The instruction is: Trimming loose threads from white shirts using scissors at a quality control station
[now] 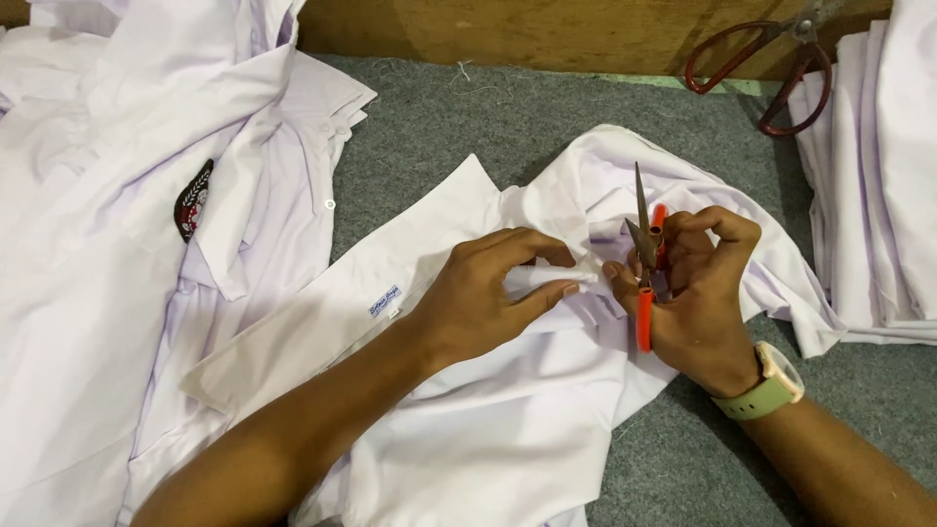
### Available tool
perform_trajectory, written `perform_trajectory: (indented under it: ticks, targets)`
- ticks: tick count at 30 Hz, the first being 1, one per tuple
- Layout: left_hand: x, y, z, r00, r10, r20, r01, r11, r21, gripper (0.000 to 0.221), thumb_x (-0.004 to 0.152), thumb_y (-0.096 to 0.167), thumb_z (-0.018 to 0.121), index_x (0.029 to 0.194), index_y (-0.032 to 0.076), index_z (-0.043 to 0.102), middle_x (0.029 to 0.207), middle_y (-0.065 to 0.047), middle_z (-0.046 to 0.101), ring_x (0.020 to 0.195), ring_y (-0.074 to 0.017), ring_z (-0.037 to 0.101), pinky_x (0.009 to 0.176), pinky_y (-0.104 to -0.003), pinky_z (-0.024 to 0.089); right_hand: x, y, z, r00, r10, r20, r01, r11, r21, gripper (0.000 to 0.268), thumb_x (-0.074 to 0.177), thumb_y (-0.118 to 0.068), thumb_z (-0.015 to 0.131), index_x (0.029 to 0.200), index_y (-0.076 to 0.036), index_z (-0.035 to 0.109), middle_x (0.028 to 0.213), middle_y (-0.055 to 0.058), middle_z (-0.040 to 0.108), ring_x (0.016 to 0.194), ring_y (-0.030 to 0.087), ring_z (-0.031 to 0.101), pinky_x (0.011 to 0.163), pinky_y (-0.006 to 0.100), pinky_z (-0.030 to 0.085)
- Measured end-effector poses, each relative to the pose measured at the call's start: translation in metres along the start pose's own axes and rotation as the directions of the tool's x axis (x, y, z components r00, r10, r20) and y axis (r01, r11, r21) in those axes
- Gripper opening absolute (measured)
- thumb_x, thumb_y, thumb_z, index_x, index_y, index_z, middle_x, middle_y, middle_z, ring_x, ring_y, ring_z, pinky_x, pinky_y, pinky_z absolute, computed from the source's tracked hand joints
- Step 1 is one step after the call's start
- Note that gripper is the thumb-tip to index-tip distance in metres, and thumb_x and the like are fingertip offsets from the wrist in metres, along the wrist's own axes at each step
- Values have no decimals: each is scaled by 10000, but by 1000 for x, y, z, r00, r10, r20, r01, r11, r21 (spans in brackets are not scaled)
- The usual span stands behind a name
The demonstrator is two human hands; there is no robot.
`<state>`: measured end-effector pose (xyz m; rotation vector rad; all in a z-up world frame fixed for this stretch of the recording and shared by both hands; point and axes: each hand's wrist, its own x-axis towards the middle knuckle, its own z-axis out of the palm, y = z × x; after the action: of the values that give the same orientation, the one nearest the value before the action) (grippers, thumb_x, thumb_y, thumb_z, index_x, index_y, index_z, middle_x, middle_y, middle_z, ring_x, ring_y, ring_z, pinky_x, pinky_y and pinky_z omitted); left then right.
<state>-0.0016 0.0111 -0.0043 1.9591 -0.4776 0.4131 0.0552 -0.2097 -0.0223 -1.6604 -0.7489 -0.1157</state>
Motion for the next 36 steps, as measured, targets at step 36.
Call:
perform_trajectory:
  ticks: [36]
  targets:
    - [-2,-5,-9,940,323,107,-339,917,209,131,958,17,755,1059,76,698,983,-80,687,837,-236,673,759,-348,531,-24,22,-4,987,-147,-70,145,989,-34,722,804,109,776,1239,-103,240,1225,141,350,849,189,570,784,290,536]
